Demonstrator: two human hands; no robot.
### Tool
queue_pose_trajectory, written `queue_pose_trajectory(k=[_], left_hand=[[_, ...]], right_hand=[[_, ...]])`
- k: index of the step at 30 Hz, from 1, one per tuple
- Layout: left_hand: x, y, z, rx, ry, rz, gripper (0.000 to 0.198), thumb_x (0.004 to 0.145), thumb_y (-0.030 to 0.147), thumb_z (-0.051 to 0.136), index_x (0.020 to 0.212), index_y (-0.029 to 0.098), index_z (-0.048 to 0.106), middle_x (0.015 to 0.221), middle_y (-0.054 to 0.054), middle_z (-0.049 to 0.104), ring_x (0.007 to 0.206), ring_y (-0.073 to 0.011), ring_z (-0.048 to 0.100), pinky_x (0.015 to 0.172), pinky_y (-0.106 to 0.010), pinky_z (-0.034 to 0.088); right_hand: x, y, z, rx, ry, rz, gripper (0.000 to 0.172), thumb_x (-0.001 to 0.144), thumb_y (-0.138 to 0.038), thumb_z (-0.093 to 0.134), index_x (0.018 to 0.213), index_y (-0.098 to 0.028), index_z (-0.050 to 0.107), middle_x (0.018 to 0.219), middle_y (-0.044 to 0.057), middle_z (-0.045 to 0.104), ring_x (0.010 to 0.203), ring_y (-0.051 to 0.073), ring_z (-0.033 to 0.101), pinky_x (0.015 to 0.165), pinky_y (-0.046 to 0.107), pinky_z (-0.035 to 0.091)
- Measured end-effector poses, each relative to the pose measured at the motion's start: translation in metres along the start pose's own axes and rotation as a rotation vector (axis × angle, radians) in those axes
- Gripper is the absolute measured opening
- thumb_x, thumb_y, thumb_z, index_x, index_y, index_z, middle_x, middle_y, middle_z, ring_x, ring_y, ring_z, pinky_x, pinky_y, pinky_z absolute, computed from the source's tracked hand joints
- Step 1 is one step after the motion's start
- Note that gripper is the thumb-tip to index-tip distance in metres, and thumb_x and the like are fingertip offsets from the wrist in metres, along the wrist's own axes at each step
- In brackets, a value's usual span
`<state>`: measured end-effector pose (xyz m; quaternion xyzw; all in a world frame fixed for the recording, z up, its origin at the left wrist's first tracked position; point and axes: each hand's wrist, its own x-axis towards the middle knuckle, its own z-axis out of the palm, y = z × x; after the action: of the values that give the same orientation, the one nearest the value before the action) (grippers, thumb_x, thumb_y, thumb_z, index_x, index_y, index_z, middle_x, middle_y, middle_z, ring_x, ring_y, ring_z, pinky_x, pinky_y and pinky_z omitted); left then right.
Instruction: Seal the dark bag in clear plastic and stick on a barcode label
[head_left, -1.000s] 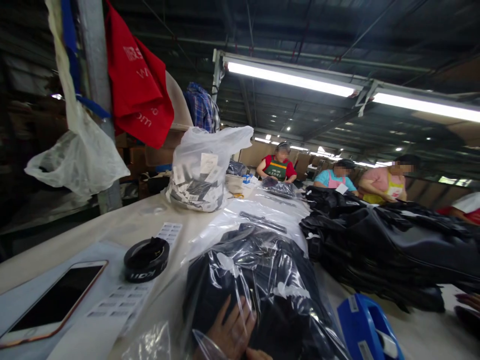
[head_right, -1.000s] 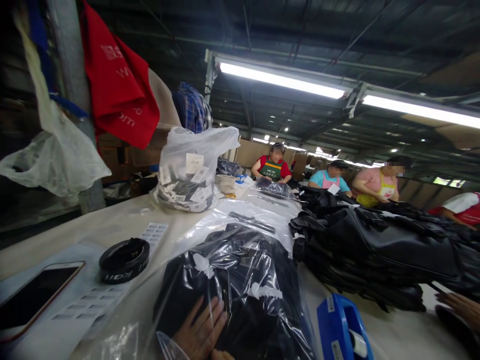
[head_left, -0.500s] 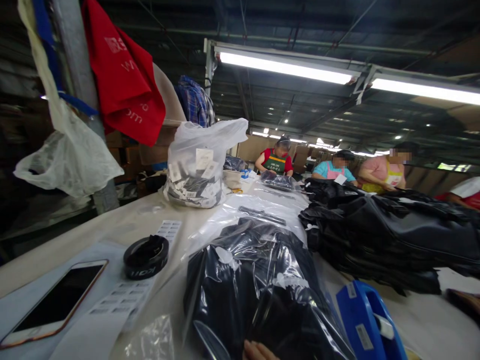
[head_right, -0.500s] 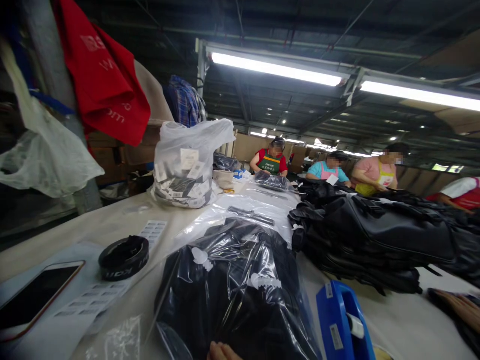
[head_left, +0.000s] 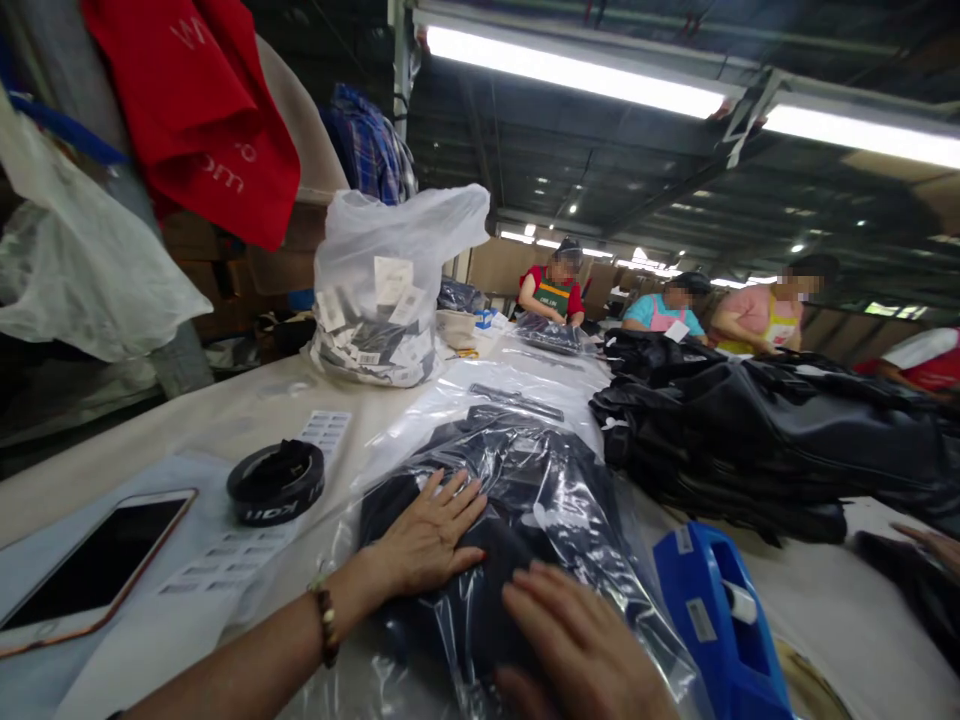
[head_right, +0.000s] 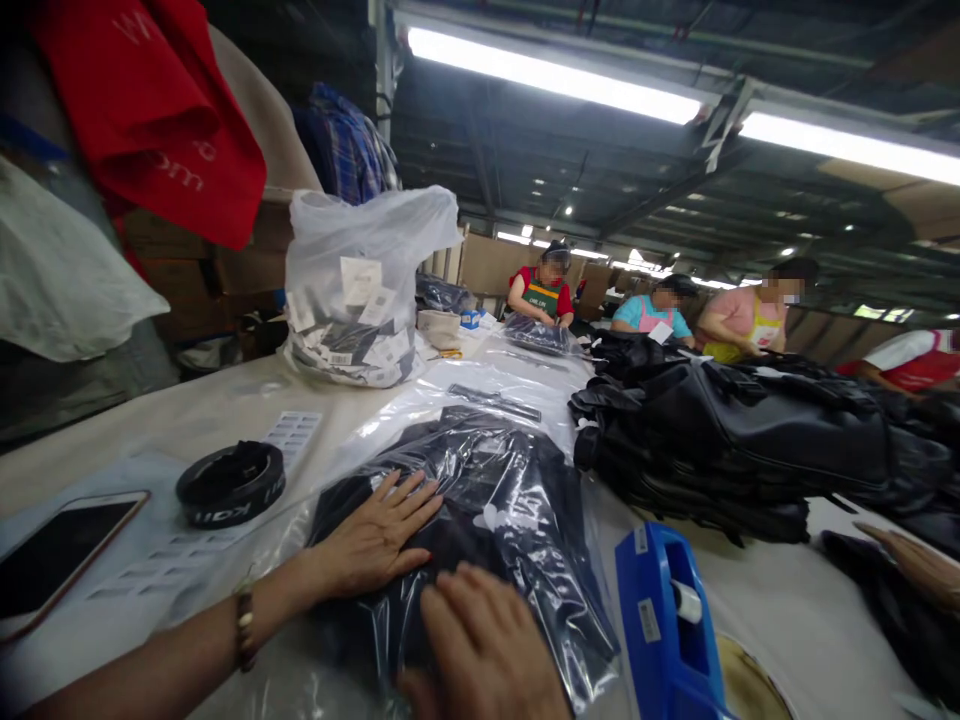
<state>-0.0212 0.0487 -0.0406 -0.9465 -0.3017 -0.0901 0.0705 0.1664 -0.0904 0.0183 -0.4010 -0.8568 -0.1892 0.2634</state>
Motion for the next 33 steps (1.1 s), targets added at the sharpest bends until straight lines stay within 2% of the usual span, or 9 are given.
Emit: queue_pose_trajectory(k=[2, 4, 6, 8, 11, 16, 24, 30, 33], left_hand=[[-0.002, 0.001, -0.003, 0.009, 0.016, -0.005, 0.06, 0.092, 0.054, 0.04, 0.137, 0.015, 0.037, 0.145, -0.013, 0.034, 0.135, -0.0335, 0.024, 0.108, -0.055, 0.022], [-0.006, -0.001, -0.004, -0.003, 0.028, -0.004, 0.061, 0.091, 0.056, 0.04, 0.137, 0.015, 0.038, 0.145, -0.012, 0.033, 0.136, -0.0331, 0.024, 0.109, -0.054, 0.021], [-0.014, -0.003, -0.003, -0.03, 0.037, 0.02, 0.062, 0.09, 0.058, 0.04, 0.138, 0.018, 0.037, 0.146, -0.011, 0.032, 0.137, -0.032, 0.022, 0.109, -0.053, 0.02], [-0.024, -0.006, 0.0, -0.053, 0.056, 0.054, 0.063, 0.089, 0.059, 0.042, 0.139, 0.021, 0.035, 0.148, -0.011, 0.029, 0.138, -0.0316, 0.019, 0.109, -0.053, 0.019], [-0.034, -0.008, 0.003, -0.067, 0.094, 0.064, 0.063, 0.089, 0.058, 0.043, 0.14, 0.023, 0.032, 0.149, -0.01, 0.025, 0.139, -0.0319, 0.013, 0.11, -0.054, 0.017], [-0.036, -0.004, 0.005, -0.081, 0.107, 0.054, 0.063, 0.089, 0.058, 0.042, 0.139, 0.02, 0.035, 0.149, -0.011, 0.025, 0.139, -0.0324, 0.012, 0.111, -0.054, 0.015], [-0.038, 0.003, 0.01, -0.073, 0.132, 0.021, 0.062, 0.09, 0.057, 0.042, 0.138, 0.018, 0.036, 0.148, -0.012, 0.027, 0.138, -0.0326, 0.012, 0.111, -0.054, 0.014], [-0.038, 0.001, 0.011, -0.032, 0.152, 0.049, 0.067, 0.087, 0.062, 0.043, 0.138, 0.019, 0.037, 0.147, -0.014, 0.028, 0.138, -0.0347, 0.014, 0.109, -0.054, 0.017], [-0.038, 0.003, 0.007, 0.019, 0.153, 0.101, 0.064, 0.088, 0.06, 0.042, 0.138, 0.02, 0.035, 0.146, -0.015, 0.03, 0.137, -0.0353, 0.016, 0.108, -0.057, 0.013]], right_hand=[[0.007, 0.027, -0.004, -0.119, -0.081, 0.227, 0.038, 0.092, -0.04, 0.044, 0.122, -0.02, 0.054, 0.123, 0.007, 0.059, 0.114, 0.024, 0.054, 0.09, 0.041, 0.052], [-0.004, 0.045, 0.014, -0.234, -0.165, 0.371, 0.05, 0.09, -0.052, 0.044, 0.125, -0.018, 0.053, 0.13, 0.013, 0.052, 0.122, 0.033, 0.046, 0.094, 0.054, 0.045], [-0.027, 0.052, 0.04, -0.29, -0.238, 0.435, 0.061, 0.086, -0.061, 0.044, 0.129, -0.017, 0.051, 0.135, 0.016, 0.047, 0.126, 0.037, 0.04, 0.098, 0.059, 0.038], [-0.049, 0.051, 0.059, -0.292, -0.252, 0.457, 0.063, 0.087, -0.062, 0.042, 0.133, -0.018, 0.047, 0.14, 0.015, 0.041, 0.13, 0.035, 0.034, 0.102, 0.058, 0.033], [-0.063, 0.048, 0.066, -0.256, -0.226, 0.453, 0.059, 0.09, -0.058, 0.036, 0.134, -0.02, 0.044, 0.144, 0.013, 0.037, 0.133, 0.032, 0.029, 0.104, 0.055, 0.031], [-0.061, 0.052, 0.063, -0.177, -0.251, 0.465, 0.057, 0.091, -0.057, 0.033, 0.136, -0.021, 0.041, 0.145, 0.01, 0.034, 0.135, 0.029, 0.026, 0.107, 0.053, 0.027], [-0.069, 0.056, 0.073, -0.069, -0.238, 0.461, 0.054, 0.092, -0.05, 0.033, 0.14, -0.025, 0.032, 0.148, 0.007, 0.03, 0.137, 0.028, 0.023, 0.109, 0.053, 0.023], [-0.069, 0.059, 0.074, -0.071, -0.261, 0.471, 0.055, 0.093, -0.054, 0.029, 0.137, -0.022, 0.039, 0.147, 0.01, 0.031, 0.137, 0.027, 0.022, 0.108, 0.053, 0.025], [-0.067, 0.059, 0.073, -0.066, -0.284, 0.495, 0.059, 0.093, -0.058, 0.026, 0.136, -0.021, 0.042, 0.146, 0.01, 0.033, 0.136, 0.027, 0.024, 0.108, 0.053, 0.026]])
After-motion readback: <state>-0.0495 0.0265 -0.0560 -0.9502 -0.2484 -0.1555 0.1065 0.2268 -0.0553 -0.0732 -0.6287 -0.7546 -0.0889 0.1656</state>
